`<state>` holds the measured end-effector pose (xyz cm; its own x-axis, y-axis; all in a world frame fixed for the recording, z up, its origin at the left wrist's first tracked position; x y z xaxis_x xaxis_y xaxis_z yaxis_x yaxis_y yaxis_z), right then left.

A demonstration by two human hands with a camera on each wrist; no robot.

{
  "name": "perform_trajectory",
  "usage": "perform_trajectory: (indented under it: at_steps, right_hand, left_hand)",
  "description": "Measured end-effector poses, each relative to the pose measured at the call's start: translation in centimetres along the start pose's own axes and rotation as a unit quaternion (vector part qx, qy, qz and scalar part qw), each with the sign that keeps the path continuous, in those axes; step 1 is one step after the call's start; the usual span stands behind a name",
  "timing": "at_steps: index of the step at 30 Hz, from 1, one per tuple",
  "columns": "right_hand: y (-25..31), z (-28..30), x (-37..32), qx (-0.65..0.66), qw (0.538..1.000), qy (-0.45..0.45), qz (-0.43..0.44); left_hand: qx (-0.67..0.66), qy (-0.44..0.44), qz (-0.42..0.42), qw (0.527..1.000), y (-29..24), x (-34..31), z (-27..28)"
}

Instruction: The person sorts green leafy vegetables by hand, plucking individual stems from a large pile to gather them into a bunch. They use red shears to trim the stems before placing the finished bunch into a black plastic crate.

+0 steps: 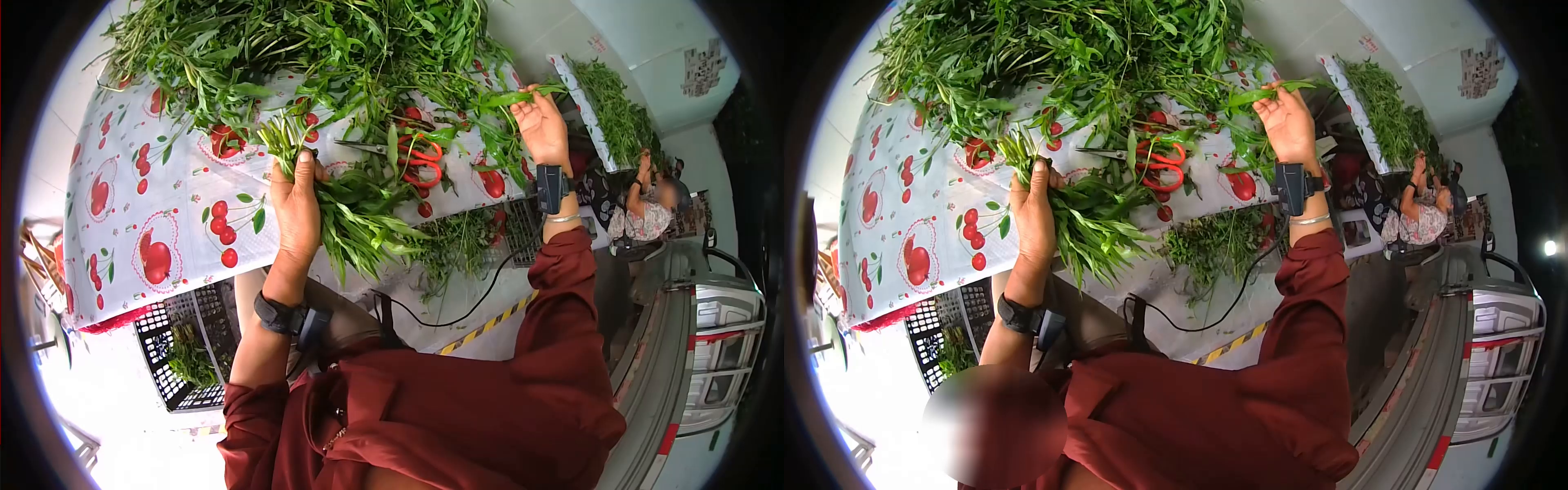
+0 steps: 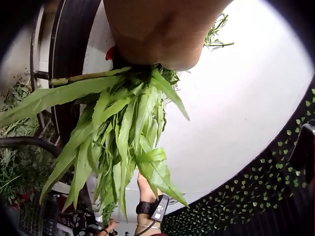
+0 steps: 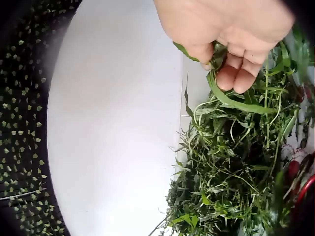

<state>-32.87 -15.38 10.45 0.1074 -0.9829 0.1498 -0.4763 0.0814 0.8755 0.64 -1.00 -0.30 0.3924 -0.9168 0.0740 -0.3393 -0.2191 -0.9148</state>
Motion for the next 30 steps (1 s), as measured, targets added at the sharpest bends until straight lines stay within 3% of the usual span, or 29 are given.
perform_trajectory:
  at_steps: [2,4,5,7,8,10,12,15,16,18,19,22,24,26,28,30]
  right_hand:
    - [0.6,-1.5,-0.4,-0.050,0.997,0.058,0.003]
    - [0.4,-2.2,-1.4,-0.082,0.995,0.055,-0.015]
    - [-0.1,-1.7,-1.8,-0.195,0.976,0.061,-0.080]
    - [-1.2,-0.1,-2.4,-0.387,0.902,0.057,-0.183]
    - [-1.6,1.4,-2.4,-0.388,0.901,0.058,-0.184]
    - [-2.0,4.2,-2.4,-0.561,0.791,0.088,-0.229]
    - [-1.7,2.6,-3.4,-0.534,0.816,0.107,-0.195]
    - [-1.5,2.0,-4.1,-0.634,0.767,0.085,-0.042]
    - [-1.6,1.9,-4.1,-0.635,0.767,0.085,-0.043]
    - [-1.3,1.0,-3.9,-0.668,0.739,0.011,0.086]
    - [-1.2,0.6,-3.9,-0.668,0.739,0.014,0.084]
    - [-0.3,-1.1,-3.7,-0.732,0.638,-0.004,0.238]
    - [-0.9,-1.3,-3.7,-0.732,0.635,0.018,0.246]
    - [-2.6,-1.6,-4.0,-0.726,0.662,0.104,0.155]
    - [-4.1,-2.0,-4.6,-0.742,0.648,0.108,0.135]
    - [-5.6,-1.4,-4.6,-0.783,0.603,0.102,0.115]
  left_hand:
    - [0.019,0.001,-0.008,1.000,0.2,0.1,0.1]
    - [0.020,0.004,-0.019,1.000,0.2,0.0,0.1]
    - [0.019,0.002,-0.018,1.000,0.1,0.0,0.1]
    - [-0.009,0.002,0.008,1.000,-0.1,-0.1,-0.1]
    - [-0.010,0.000,0.009,1.000,-0.2,-0.1,-0.1]
    - [-0.026,0.004,0.004,1.000,-0.2,-0.1,-0.2]
    - [-0.024,0.004,0.003,1.000,-0.2,-0.2,-0.3]
    - [-0.025,0.008,0.002,1.000,-0.2,-0.2,-0.3]
    - [-0.029,0.009,0.000,1.000,-0.1,-0.1,-0.3]
    - [-0.022,0.008,-0.003,1.000,0.3,0.0,-0.1]
    - [-0.014,0.008,-0.005,1.000,0.4,0.0,0.0]
    - [0.006,0.015,-0.016,1.000,0.5,0.1,0.2]
    - [-0.014,0.011,-0.024,1.000,0.3,0.1,-0.1]
    - [-0.035,0.012,-0.019,0.999,0.3,0.0,-0.2]
    - [-0.024,0.010,-0.013,1.000,0.2,-0.1,-0.3]
    - [-0.010,-0.001,-0.011,1.000,0.0,-0.1,-0.1]
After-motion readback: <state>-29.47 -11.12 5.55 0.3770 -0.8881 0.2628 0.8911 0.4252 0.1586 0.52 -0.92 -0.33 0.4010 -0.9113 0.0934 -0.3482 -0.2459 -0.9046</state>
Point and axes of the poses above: each hand's wrist, its own x-axis towards the middle knuckle, its own z-axis out of the back of the hand, y = z × x, the point moved 1 cm from there along x, towards the middle knuckle, and after that the axes turned 6 degrees about x, right-handed, at the moved point
